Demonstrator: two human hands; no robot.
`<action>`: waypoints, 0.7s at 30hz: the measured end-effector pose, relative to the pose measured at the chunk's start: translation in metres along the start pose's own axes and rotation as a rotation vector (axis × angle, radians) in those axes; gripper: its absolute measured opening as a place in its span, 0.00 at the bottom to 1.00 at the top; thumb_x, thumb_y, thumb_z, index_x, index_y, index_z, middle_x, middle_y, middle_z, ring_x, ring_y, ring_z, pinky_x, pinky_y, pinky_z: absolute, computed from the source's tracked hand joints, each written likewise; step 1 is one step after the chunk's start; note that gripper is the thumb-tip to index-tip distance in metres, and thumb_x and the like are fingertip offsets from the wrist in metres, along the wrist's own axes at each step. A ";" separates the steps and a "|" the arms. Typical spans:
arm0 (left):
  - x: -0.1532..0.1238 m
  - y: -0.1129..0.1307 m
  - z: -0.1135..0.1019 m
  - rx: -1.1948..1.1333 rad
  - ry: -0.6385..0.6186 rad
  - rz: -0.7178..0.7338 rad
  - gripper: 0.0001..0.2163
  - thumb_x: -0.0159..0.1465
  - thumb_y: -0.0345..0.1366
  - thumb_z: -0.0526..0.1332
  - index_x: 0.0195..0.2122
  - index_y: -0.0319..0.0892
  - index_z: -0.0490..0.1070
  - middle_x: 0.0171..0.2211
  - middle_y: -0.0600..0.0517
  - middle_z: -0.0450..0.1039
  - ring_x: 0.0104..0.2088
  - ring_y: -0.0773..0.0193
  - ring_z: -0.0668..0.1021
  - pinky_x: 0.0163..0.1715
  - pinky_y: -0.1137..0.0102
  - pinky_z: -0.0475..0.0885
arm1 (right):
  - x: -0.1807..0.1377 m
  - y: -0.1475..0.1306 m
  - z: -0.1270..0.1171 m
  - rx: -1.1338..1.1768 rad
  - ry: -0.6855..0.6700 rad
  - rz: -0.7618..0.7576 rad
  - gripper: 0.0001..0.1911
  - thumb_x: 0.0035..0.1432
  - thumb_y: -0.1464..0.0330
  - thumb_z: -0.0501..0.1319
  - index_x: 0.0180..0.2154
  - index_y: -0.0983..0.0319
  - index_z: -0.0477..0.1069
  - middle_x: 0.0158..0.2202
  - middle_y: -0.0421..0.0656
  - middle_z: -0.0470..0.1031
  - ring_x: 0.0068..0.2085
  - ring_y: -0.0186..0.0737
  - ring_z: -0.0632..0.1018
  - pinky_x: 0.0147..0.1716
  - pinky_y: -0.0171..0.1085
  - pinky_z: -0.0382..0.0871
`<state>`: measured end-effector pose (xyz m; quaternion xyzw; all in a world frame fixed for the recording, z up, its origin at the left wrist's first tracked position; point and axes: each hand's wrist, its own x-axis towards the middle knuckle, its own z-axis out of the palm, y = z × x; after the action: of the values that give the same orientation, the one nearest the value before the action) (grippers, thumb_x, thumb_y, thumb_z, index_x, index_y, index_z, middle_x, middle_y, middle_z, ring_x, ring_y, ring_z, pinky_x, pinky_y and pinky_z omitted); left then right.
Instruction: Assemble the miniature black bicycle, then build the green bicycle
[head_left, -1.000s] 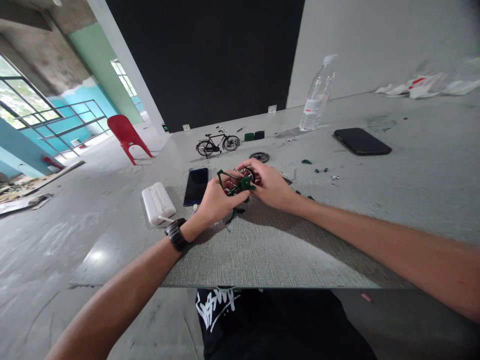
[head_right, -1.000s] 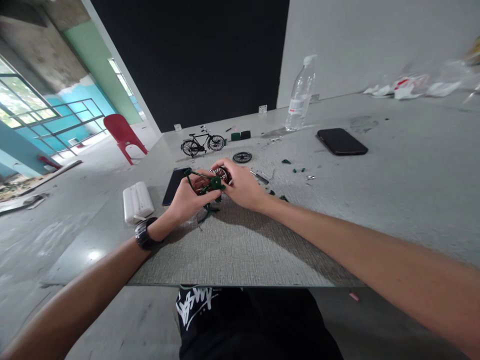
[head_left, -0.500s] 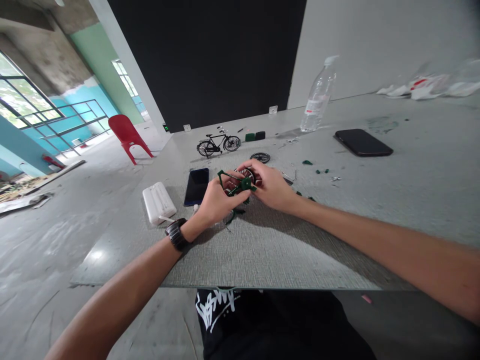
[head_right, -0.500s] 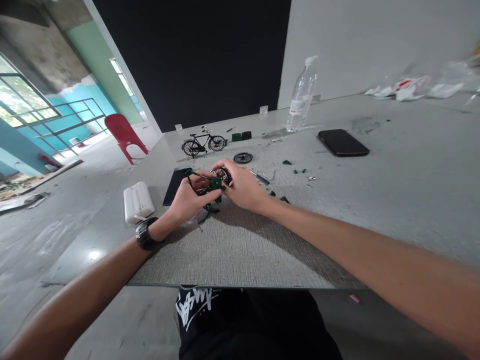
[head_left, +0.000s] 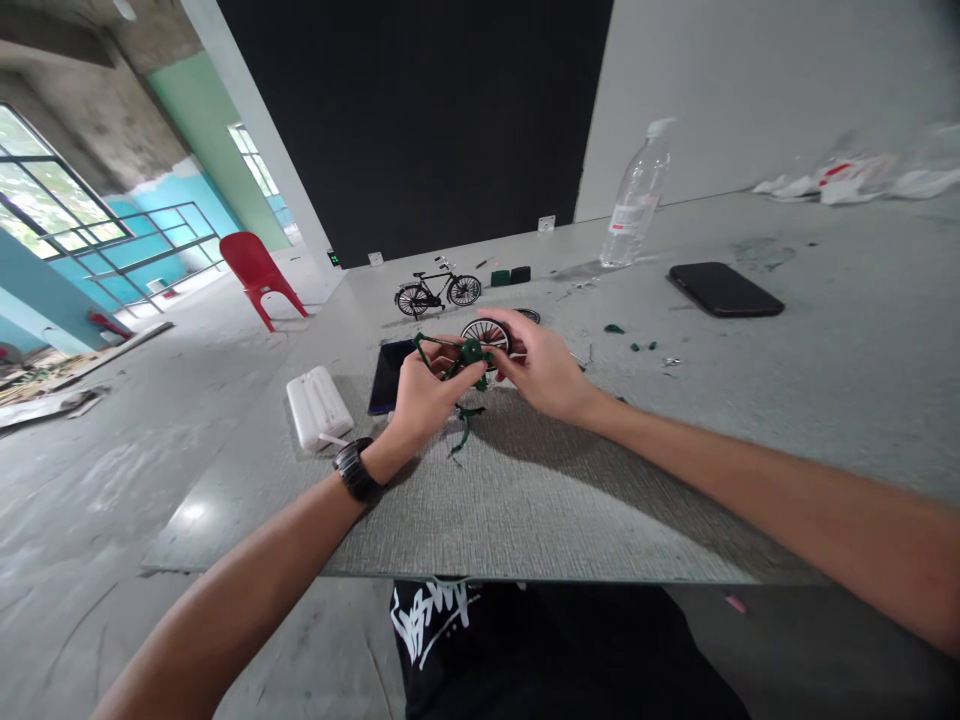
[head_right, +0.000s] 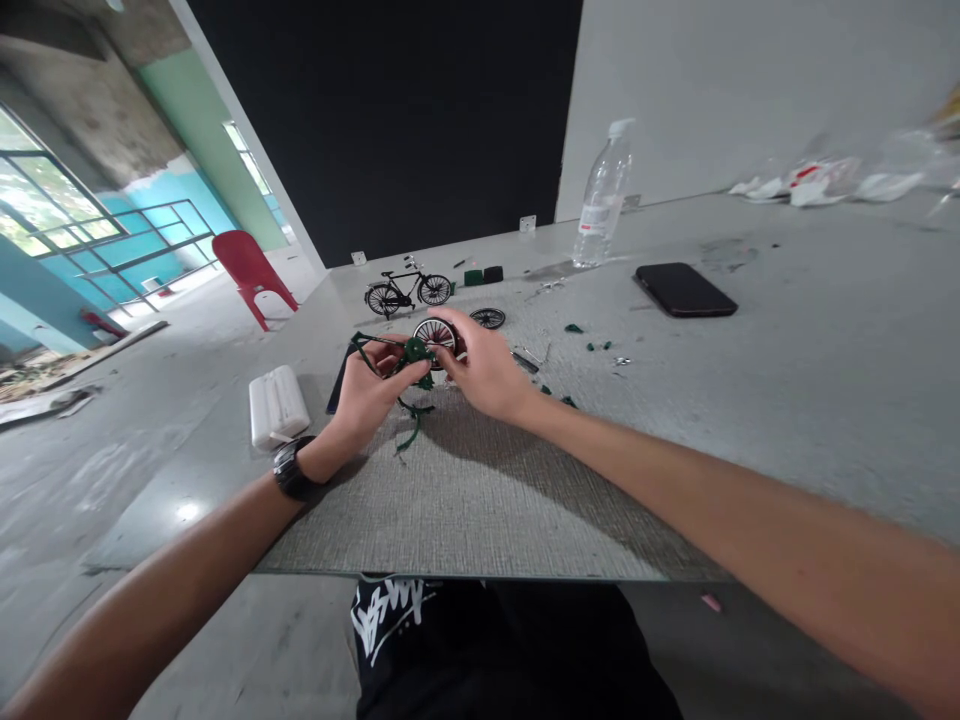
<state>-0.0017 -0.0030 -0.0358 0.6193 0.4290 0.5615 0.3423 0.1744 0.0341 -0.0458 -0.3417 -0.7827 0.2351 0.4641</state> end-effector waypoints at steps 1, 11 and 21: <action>0.001 -0.001 0.000 -0.013 0.014 0.005 0.11 0.56 0.35 0.72 0.39 0.39 0.77 0.36 0.48 0.81 0.38 0.61 0.82 0.39 0.67 0.76 | 0.000 0.000 0.000 0.032 -0.003 0.020 0.26 0.68 0.59 0.60 0.63 0.60 0.66 0.47 0.49 0.81 0.37 0.48 0.82 0.41 0.52 0.79; 0.004 -0.001 -0.004 -0.117 0.005 0.005 0.11 0.57 0.36 0.73 0.39 0.40 0.77 0.35 0.50 0.81 0.34 0.64 0.80 0.36 0.69 0.74 | 0.005 -0.008 -0.008 0.203 -0.039 0.043 0.23 0.67 0.60 0.63 0.61 0.58 0.67 0.44 0.46 0.78 0.33 0.40 0.79 0.35 0.46 0.79; 0.007 0.004 -0.006 -0.131 0.051 0.028 0.13 0.56 0.33 0.72 0.40 0.41 0.73 0.34 0.52 0.77 0.33 0.65 0.79 0.33 0.68 0.74 | 0.013 -0.022 -0.023 0.249 -0.095 0.009 0.21 0.65 0.63 0.65 0.57 0.59 0.68 0.43 0.45 0.78 0.38 0.43 0.80 0.35 0.45 0.80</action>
<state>-0.0073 0.0010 -0.0284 0.5868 0.3911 0.6090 0.3631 0.1830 0.0309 -0.0127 -0.2735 -0.7668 0.3487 0.4642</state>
